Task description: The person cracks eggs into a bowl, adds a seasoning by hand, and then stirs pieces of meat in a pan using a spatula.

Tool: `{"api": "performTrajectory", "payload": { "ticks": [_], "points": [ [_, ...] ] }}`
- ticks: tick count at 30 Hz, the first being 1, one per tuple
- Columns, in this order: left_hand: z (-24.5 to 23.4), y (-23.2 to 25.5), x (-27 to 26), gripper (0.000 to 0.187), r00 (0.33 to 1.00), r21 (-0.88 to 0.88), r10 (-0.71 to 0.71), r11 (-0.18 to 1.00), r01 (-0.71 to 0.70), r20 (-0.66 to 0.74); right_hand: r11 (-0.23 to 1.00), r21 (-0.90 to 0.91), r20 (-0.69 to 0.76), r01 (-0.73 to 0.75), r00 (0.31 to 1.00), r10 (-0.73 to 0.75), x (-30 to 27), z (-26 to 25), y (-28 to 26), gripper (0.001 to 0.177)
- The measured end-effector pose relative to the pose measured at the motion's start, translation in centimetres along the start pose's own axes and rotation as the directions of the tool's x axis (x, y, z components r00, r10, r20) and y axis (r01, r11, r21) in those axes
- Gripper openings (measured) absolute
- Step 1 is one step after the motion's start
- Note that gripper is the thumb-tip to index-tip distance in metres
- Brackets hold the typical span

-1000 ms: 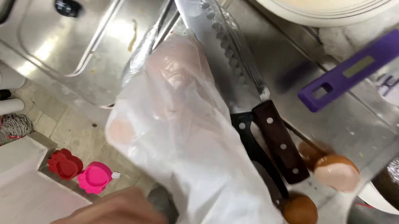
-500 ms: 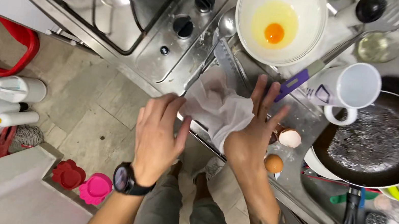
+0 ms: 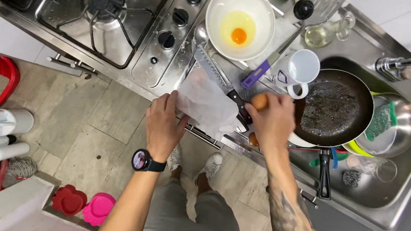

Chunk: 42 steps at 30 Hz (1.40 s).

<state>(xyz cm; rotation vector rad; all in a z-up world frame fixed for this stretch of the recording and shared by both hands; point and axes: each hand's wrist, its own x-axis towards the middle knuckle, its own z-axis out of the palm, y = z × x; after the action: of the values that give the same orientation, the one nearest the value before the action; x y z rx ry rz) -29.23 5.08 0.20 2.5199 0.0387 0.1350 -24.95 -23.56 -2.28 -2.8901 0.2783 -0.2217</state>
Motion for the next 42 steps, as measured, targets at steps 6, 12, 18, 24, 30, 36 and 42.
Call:
{"api": "performTrajectory", "payload": {
  "ticks": [6,12,18,24,30,36,42],
  "points": [
    [3.1,-2.7,0.6,0.064,0.999,0.132,0.021,0.991,-0.027,0.045,0.997,0.063,0.114,0.050,0.992,-0.057,2.6,0.7,-7.2,0.061],
    [4.2,-4.7,0.9,0.058,0.997,0.024,0.053,0.998,-0.054,0.052,0.918,-0.112,0.040,0.381,0.925,-0.379,5.3,5.8,-7.6,0.058],
    [2.0,-3.6,1.5,0.055,0.995,-0.178,0.018,0.984,-0.001,0.097,0.929,0.211,-0.243,0.303,0.937,-0.251,-2.3,-3.8,-9.0,0.019],
    [2.0,-3.0,3.4,0.057,0.992,-0.165,0.066,0.985,-0.047,0.110,0.867,0.447,-0.080,0.218,0.976,-0.204,-11.3,-2.6,-12.8,0.037],
    [2.0,-1.6,7.0,0.034,0.952,-0.130,0.267,0.960,-0.248,0.150,0.965,0.176,-0.004,0.193,0.981,-0.195,-6.5,-0.4,-14.3,0.070],
    [1.5,-0.9,9.5,0.009,0.923,-0.411,0.367,0.864,-0.291,0.120,0.980,0.062,-0.122,0.187,0.976,-0.178,-2.7,2.6,-13.6,0.056],
    [1.5,-2.4,9.0,0.057,0.939,-0.018,0.269,0.962,-0.272,0.216,0.964,0.166,-0.261,0.207,0.952,-0.159,-0.7,3.4,-11.9,0.012]
  ]
}}
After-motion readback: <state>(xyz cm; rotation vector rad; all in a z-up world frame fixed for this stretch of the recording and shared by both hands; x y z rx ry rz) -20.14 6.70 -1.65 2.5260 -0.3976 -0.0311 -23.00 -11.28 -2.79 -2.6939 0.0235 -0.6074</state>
